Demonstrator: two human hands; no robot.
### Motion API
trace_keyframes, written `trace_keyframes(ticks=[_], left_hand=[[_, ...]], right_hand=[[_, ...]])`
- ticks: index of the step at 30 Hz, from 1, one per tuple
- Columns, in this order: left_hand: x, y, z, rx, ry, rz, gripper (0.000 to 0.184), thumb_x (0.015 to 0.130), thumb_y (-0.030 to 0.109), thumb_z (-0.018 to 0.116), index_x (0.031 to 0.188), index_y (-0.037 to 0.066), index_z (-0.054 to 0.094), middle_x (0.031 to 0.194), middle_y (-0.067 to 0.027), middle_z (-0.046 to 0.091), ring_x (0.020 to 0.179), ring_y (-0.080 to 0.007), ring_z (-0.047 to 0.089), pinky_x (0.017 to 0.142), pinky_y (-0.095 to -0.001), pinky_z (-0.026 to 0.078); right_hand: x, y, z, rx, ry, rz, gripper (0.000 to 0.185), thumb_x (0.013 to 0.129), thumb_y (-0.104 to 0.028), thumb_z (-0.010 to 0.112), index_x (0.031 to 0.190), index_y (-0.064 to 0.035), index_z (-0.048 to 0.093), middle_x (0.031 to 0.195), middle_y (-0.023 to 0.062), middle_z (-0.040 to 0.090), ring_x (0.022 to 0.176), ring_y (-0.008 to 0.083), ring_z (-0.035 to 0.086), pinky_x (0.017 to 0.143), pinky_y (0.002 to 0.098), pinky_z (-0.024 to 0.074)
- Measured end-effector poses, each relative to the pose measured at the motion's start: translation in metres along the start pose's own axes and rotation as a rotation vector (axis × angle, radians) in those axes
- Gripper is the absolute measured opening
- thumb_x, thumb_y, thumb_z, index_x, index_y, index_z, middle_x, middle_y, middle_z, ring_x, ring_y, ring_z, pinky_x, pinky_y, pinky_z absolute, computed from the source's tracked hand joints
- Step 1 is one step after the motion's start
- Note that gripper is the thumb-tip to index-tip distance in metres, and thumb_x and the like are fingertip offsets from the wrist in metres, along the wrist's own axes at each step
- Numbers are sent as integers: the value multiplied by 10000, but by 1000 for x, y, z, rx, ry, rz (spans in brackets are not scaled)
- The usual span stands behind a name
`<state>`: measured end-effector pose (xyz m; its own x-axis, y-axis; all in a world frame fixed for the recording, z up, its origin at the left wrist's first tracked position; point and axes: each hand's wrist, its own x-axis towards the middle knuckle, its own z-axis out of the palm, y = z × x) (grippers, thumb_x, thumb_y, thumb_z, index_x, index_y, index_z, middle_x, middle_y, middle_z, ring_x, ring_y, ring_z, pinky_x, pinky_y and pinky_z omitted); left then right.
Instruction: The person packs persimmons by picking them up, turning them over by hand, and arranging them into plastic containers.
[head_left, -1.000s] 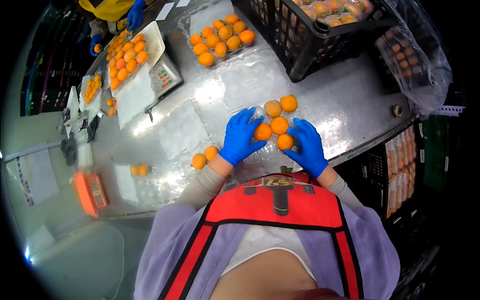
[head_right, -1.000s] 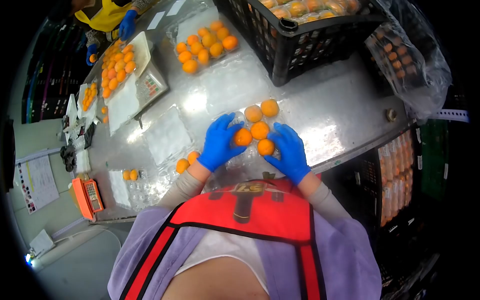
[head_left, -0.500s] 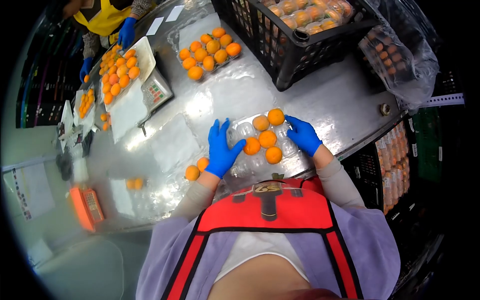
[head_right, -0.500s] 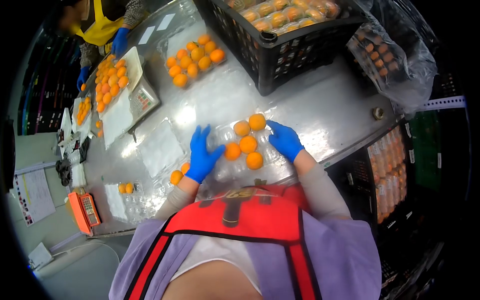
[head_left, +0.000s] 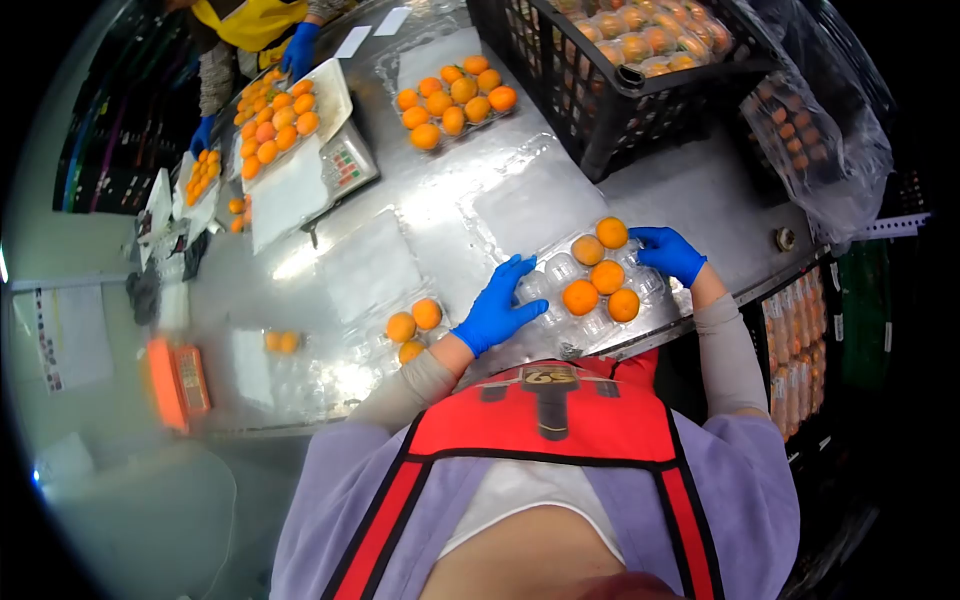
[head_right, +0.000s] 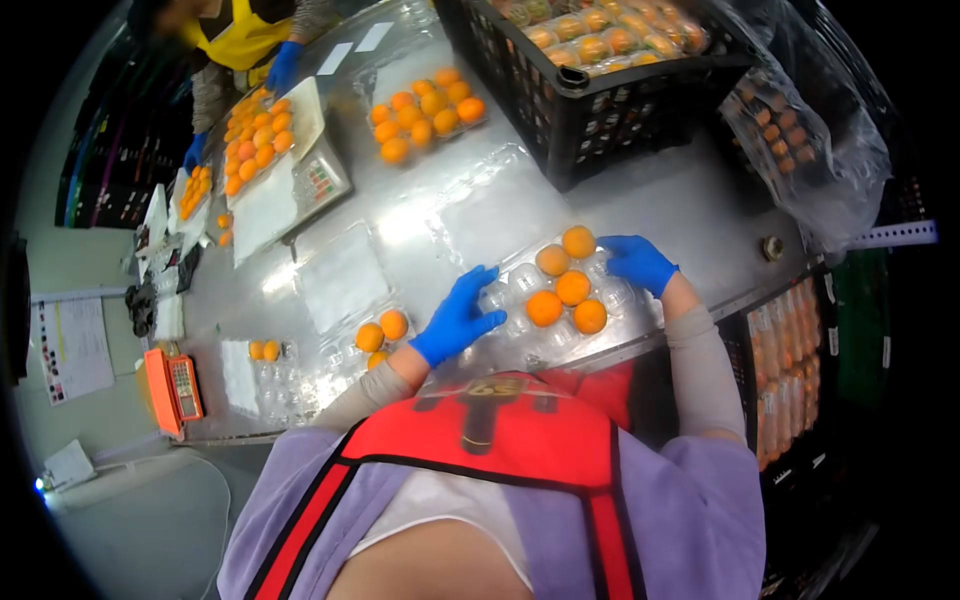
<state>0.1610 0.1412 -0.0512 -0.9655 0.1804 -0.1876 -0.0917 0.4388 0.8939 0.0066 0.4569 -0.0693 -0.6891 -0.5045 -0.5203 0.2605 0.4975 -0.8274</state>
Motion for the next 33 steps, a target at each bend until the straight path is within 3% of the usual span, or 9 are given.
trace_keyframes(ticks=[3,7,10,13,16,18,20,27,33], left_hand=[[1,-11,2,-412,198,-57,802,787,249,721,1422,80,261,1441,-149,265,1285,-255,358,903,-338,466],[1,-9,-1,-286,614,-107,860,795,183,714,1441,44,164,1428,-165,255,1145,-245,485,890,-333,469],[-6,3,-12,-479,588,-223,906,807,163,695,1456,43,75,1464,-184,198,1179,-251,456,922,-338,447],[-6,3,-10,-588,588,-323,937,818,184,679,1464,61,11,1472,-224,195,1273,-275,368,1000,-361,376],[-10,-15,0,-709,555,-434,943,814,248,669,1469,68,15,1294,-179,415,1195,-264,414,932,-350,400],[-23,-18,12,-705,577,-382,951,816,247,667,1468,66,-1,1315,-189,403,1208,-271,412,957,-351,384],[-39,-5,16,-742,557,-317,966,828,236,661,1461,65,-48,1420,-218,299,1291,-301,349,1036,-365,320],[-39,-5,35,-663,489,-155,1013,805,174,697,1461,91,-71,1487,-243,151,1344,-316,268,1060,-375,292],[-31,3,61,-582,267,-143,1025,799,190,702,1457,79,-76,1493,-221,153,1339,-359,280,1057,-390,314]], right_hand=[[10,1,7,-91,18,-41,465,793,-51,622,1249,-20,536,1098,104,624,934,161,592,860,277,478],[27,3,29,-182,115,-201,406,823,-157,643,1199,-23,570,1126,125,626,991,219,604,900,302,456],[57,-10,38,-111,310,-265,387,871,-321,576,1084,-1,623,1051,138,647,954,237,609,843,324,468],[101,-31,49,170,299,-73,382,876,-276,594,1131,9,601,1010,73,651,901,147,587,820,272,460],[115,-45,68,40,342,-90,386,861,-275,611,1100,28,600,974,64,639,863,135,564,788,292,459],[120,-48,77,-76,335,-163,381,857,-266,617,1093,32,597,967,61,634,852,132,558,781,299,459],[118,-39,76,-60,354,-319,468,852,-311,607,1178,20,551,1118,149,603,1003,237,570,875,324,445],[85,-24,54,142,331,-436,465,885,-214,581,1252,54,484,1182,146,579,1049,187,541,906,293,421],[26,26,43,309,497,-458,266,905,-161,546,1100,18,574,1058,88,611,967,136,543,850,262,433]])
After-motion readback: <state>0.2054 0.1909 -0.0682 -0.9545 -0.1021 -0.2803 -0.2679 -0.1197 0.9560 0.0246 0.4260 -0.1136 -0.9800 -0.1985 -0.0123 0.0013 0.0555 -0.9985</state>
